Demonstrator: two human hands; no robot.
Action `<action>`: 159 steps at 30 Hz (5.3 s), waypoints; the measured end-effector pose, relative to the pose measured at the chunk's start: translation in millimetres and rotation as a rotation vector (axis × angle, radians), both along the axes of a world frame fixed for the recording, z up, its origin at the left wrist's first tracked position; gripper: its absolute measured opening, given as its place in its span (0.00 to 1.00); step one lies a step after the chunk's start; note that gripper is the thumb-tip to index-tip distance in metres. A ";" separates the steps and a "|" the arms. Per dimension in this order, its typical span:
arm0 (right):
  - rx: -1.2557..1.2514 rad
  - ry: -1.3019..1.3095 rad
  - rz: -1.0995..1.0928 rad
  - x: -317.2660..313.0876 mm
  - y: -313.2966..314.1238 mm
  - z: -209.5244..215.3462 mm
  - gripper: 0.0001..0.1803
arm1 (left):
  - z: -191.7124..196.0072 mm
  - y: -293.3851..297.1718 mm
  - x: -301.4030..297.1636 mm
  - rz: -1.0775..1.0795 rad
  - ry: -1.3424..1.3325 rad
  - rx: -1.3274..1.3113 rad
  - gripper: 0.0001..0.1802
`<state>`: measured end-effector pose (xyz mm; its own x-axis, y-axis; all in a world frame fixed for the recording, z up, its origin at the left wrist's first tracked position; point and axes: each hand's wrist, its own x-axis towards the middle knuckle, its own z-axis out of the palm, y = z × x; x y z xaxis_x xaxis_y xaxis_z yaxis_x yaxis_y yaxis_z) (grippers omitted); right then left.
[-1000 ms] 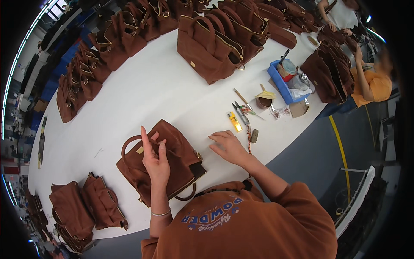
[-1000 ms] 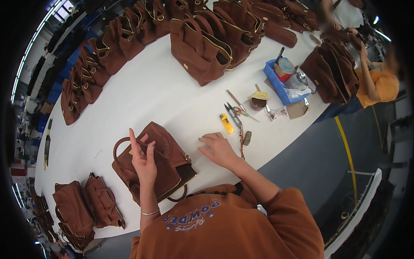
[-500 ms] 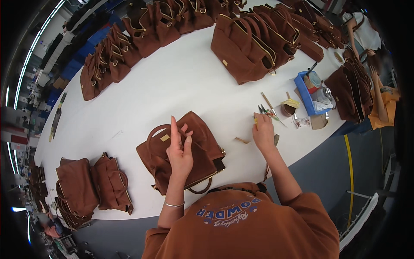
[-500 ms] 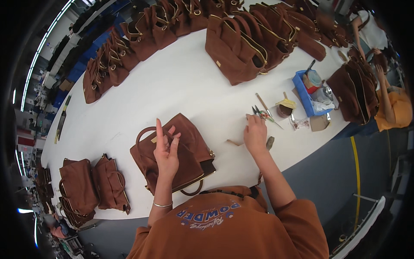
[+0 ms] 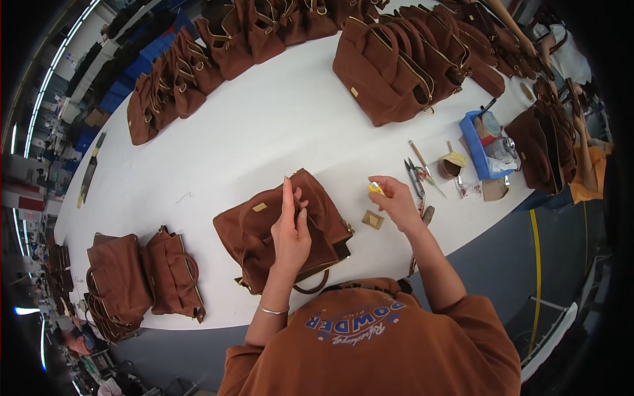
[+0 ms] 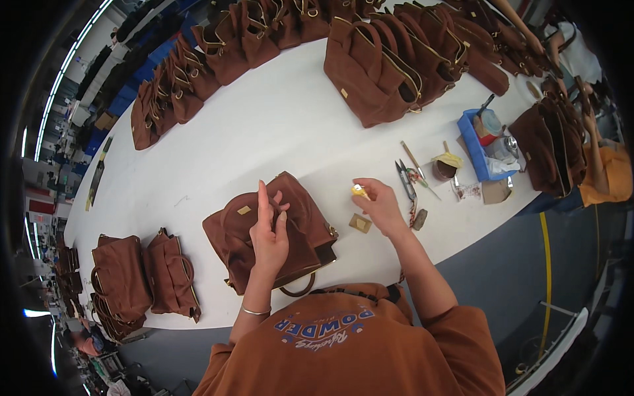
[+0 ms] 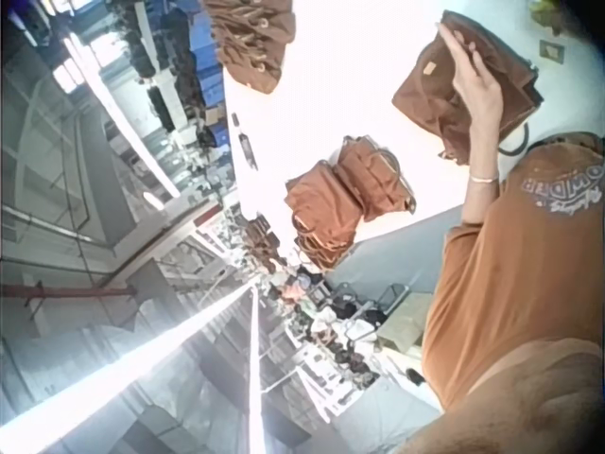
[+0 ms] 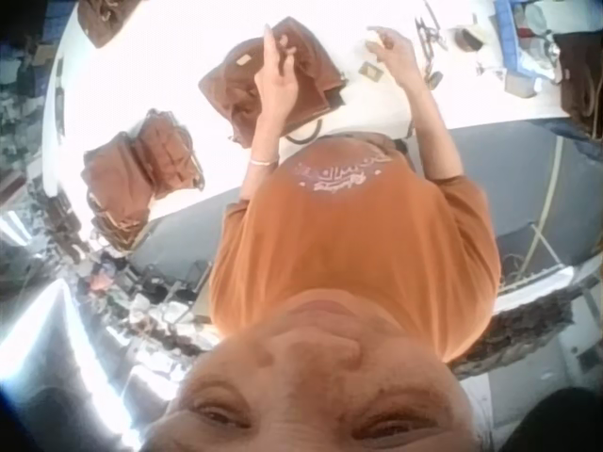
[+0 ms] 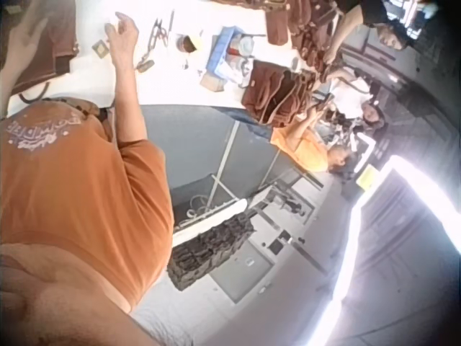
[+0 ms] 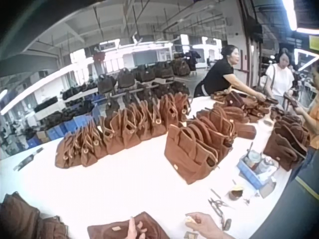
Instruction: The person assembles brown handbags at a factory workstation. They attach a small rectangular leather patch to the front of a bag using a green marker to mark the position and a small wooden block to press the patch into place. The person also inspects the bag's interior and handles.
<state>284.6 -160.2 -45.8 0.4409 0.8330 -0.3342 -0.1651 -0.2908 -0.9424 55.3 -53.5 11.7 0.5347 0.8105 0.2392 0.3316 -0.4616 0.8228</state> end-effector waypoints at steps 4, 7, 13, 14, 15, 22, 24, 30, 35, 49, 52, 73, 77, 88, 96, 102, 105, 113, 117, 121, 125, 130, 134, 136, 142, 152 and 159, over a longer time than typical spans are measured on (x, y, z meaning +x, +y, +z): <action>0.133 0.187 0.170 -43.4 11.3 33.2 0.19 | 2.7 -1.0 4.9 -0.050 0.032 0.001 0.39; 0.184 0.234 0.239 -61.2 18.3 37.6 0.17 | 2.5 -1.7 8.0 -0.056 0.011 -0.024 0.40; 0.191 0.311 0.324 -69.3 27.8 35.3 0.18 | 2.1 -1.3 9.6 -0.111 0.058 0.000 0.41; 0.197 0.296 0.306 -69.8 28.4 32.7 0.18 | 3.5 -1.7 11.2 -0.124 0.065 -0.012 0.41; 0.204 0.281 0.290 -71.0 29.1 29.8 0.19 | 5.3 -2.2 12.4 -0.135 0.073 -0.022 0.42; -0.015 0.190 0.173 -70.9 32.0 31.0 0.29 | 2.0 -0.4 15.5 -0.224 0.138 0.039 0.45; 0.014 0.153 0.106 -75.3 36.4 28.5 0.29 | 1.7 -0.4 16.1 -0.227 0.147 0.049 0.45; 0.085 0.024 0.026 -80.1 44.3 6.3 0.26 | 0.0 -0.1 16.3 -0.223 0.149 0.031 0.45; 0.092 -0.042 0.037 -83.3 48.0 5.4 0.27 | -0.2 -0.6 16.3 -0.212 0.144 0.032 0.45; 0.111 -0.154 0.082 -81.0 54.5 14.6 0.26 | 0.8 0.2 17.3 -0.225 0.133 0.043 0.46; 0.097 -0.162 0.091 -80.4 53.5 19.9 0.26 | 1.1 0.2 17.4 -0.223 0.134 0.032 0.46; 0.049 0.120 -0.008 -89.4 42.3 26.0 0.37 | 1.0 9.8 15.6 -0.101 0.096 -0.015 0.51; 0.036 0.111 0.018 -87.9 40.5 29.1 0.38 | -3.1 11.6 16.1 -0.064 0.089 0.036 0.53; 0.079 0.131 0.014 -86.5 36.2 29.5 0.36 | 1.5 16.0 11.6 -0.066 0.070 -0.147 0.53; 0.069 -0.095 -0.105 -67.1 20.5 23.9 0.32 | 0.5 19.4 13.3 -0.093 -0.186 -0.322 0.47; -0.103 -0.755 -0.271 -20.5 -13.4 -8.5 0.20 | 3.8 14.6 22.0 -0.002 -0.195 -0.294 0.41; -0.141 -0.919 -0.272 -12.1 -25.5 -23.9 0.14 | 4.5 9.9 27.5 0.117 -0.201 -0.288 0.37; -0.143 -1.073 -0.253 -18.1 -29.5 -43.2 0.12 | 6.6 9.0 31.8 0.094 0.025 -0.089 0.38; -0.157 -1.100 -0.238 -20.8 -26.3 -44.4 0.13 | 12.2 8.0 30.3 0.067 0.045 -0.076 0.39; -0.139 -1.151 -0.259 -20.5 -24.4 -50.0 0.14 | 13.0 5.8 31.5 0.095 -0.002 -0.054 0.38; -0.127 -1.199 -0.279 -19.3 -27.3 -52.0 0.16 | -5.3 15.1 27.2 0.084 -0.058 0.057 0.34; -0.090 -1.223 -0.312 -20.3 -30.8 -55.7 0.18 | 9.9 15.9 29.1 0.114 0.072 -0.069 0.33; -0.060 -1.219 -0.320 -21.7 -31.4 -55.4 0.19 | 3.6 18.9 25.1 0.055 0.045 0.017 0.33; -0.054 -1.214 -0.314 -21.6 -31.7 -54.5 0.19 | 5.0 16.1 24.2 -0.008 -0.021 0.056 0.33; -0.056 -1.200 -0.296 -20.4 -30.6 -55.9 0.20 | 11.4 16.0 25.8 0.067 0.046 -0.015 0.32; -0.064 -1.218 -0.275 -22.1 -29.2 -50.2 0.25 | 6.3 19.4 24.6 0.041 -0.067 -0.025 0.33; -0.050 -1.203 -0.269 -21.2 -30.7 -50.4 0.25 | 24.7 19.1 23.8 0.135 -0.149 -0.135 0.29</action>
<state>263.4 -190.9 -96.2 0.6453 0.6658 0.3746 0.7396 -0.4216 -0.5247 79.1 -34.4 36.4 0.3867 0.9021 0.1918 0.2534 -0.3039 0.9184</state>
